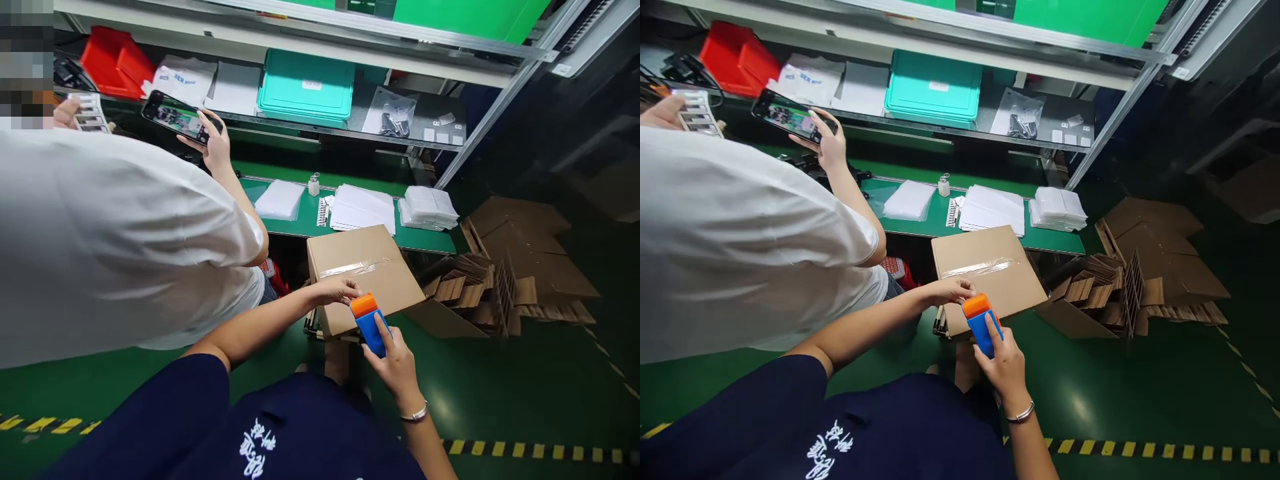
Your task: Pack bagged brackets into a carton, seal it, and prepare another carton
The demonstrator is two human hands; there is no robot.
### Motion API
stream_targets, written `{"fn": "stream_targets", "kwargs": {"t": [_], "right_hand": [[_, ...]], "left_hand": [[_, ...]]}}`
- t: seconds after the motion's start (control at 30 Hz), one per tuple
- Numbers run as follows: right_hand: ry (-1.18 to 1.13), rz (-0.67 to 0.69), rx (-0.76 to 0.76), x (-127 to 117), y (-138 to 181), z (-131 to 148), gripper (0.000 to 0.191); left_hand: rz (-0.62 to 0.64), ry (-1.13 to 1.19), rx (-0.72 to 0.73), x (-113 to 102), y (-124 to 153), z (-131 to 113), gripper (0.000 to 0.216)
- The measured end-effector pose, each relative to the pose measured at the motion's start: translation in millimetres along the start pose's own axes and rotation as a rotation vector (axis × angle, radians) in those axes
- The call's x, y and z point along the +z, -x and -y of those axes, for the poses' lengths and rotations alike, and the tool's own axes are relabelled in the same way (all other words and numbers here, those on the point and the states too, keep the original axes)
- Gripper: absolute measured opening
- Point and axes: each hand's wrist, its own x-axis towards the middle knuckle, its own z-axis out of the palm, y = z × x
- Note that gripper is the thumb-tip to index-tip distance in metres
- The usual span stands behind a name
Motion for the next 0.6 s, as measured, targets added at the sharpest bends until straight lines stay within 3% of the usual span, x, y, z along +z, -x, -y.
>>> {"fn": "stream_targets", "kwargs": {"t": [0.13,0.27,0.47,0.6], "right_hand": [[-0.071,-0.012,0.038,5,0,15,0.071],[-0.065,-0.047,0.049,12,-4,15,0.07],[-0.025,0.011,0.06,17,-7,25,0.072],[-0.024,0.037,0.061,18,-4,30,0.071]], "left_hand": [[0.073,0.042,-0.06,-8,-5,1,0.039],[0.06,0.072,-0.083,-14,-12,2,0.036],[0.074,0.108,-0.114,-27,-10,7,0.03],[0.065,0.128,-0.131,-24,-5,12,0.028]]}}
